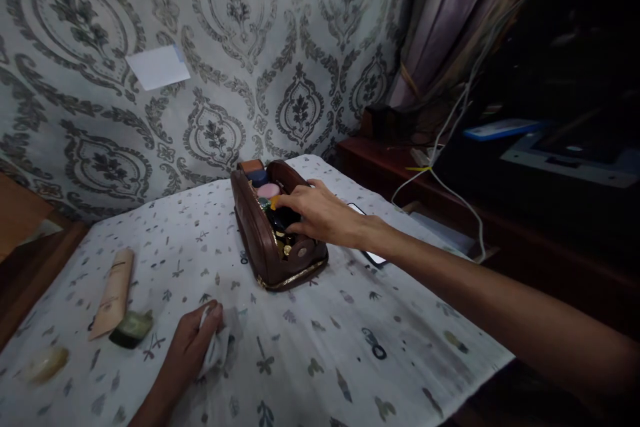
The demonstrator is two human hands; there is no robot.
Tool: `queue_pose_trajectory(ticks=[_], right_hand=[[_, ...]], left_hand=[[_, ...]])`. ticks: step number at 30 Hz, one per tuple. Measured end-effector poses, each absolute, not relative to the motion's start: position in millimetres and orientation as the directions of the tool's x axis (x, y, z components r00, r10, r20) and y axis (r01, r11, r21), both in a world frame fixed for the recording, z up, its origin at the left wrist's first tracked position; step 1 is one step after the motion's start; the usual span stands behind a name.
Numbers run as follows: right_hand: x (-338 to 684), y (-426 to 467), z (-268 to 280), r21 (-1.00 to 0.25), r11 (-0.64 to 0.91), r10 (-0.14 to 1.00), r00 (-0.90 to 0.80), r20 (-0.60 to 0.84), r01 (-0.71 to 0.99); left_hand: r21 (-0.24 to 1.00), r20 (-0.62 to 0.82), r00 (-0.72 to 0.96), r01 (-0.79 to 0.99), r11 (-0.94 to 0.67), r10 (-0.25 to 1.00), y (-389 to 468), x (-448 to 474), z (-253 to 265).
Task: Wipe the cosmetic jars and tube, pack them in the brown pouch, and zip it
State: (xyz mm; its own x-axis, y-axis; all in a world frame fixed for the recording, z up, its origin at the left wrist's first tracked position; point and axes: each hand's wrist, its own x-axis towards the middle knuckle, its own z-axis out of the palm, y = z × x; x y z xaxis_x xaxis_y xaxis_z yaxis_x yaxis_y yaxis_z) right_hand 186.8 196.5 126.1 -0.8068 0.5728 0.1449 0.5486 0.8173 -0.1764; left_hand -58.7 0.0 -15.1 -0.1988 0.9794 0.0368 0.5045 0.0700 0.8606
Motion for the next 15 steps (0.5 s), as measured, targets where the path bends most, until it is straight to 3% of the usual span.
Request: queue_pose_trajectory(ticks=[15], right_hand=[[176,203,132,-0.054,0.806,0.591,-0.807,0.002,0.590]], left_hand=[[0.847,0.032,-0.186,0.526,0.072,0.982,1,-58,-14]])
